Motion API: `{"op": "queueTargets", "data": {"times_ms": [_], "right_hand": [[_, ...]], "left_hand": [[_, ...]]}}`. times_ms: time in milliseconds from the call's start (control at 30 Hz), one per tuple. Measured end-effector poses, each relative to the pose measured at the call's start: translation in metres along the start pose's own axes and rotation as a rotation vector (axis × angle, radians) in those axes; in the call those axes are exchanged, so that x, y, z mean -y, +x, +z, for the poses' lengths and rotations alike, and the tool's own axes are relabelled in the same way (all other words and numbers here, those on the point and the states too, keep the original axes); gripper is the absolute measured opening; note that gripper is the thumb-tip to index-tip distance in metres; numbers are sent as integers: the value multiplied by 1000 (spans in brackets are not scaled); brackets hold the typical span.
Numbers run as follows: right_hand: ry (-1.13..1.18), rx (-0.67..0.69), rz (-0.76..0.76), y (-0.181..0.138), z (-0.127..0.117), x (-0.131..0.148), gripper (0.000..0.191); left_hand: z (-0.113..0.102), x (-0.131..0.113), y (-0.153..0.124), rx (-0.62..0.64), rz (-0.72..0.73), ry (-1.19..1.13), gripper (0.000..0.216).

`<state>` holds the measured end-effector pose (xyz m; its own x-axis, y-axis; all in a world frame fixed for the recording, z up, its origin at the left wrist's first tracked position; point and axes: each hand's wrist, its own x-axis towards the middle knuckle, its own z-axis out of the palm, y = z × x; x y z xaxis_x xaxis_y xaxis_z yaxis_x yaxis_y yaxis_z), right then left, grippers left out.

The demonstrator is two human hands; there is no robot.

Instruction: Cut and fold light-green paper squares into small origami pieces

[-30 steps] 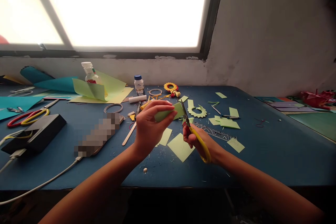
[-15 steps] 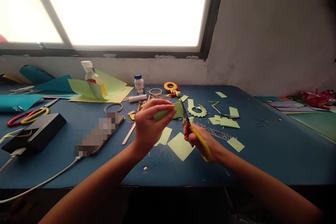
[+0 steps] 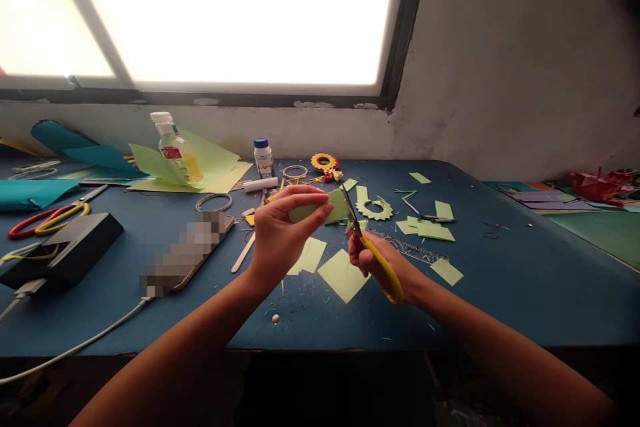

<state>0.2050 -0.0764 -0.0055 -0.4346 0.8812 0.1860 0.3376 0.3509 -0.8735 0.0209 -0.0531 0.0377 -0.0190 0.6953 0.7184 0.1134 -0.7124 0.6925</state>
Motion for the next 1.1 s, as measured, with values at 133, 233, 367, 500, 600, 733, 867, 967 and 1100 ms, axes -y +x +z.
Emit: {"op": "queueTargets", "data": {"times_ms": [133,233,367,500,600,733,867,967,1100], "right_hand": [[0,14,10,0,0,2,68],[-2,15,10,0,0,2,68],[0,17,10,0,0,1,68],[10,13,15,0,0,1,68],[20,12,19,0,0,1,68],[42,14,15,1,1,1,66],[54,13,25,1,1,0,67],[73,13,31,0,2,0,66],[130,28,22,0,2,1,64]], "left_hand": [[0,-1,-1,-1,48,27,15],[0,-1,-2,-1,103,59,15],[0,-1,-2,-9,137,76,15],[0,-1,-2,-12,135,79,15],[1,-2,-3,-13,134,78,14],[1,-3,-4,-14,128,77,14],[0,-4,-4,-16,116,85,14],[0,-4,-4,-16,116,89,13],[1,-4,-4,-17,118,78,14]]}}
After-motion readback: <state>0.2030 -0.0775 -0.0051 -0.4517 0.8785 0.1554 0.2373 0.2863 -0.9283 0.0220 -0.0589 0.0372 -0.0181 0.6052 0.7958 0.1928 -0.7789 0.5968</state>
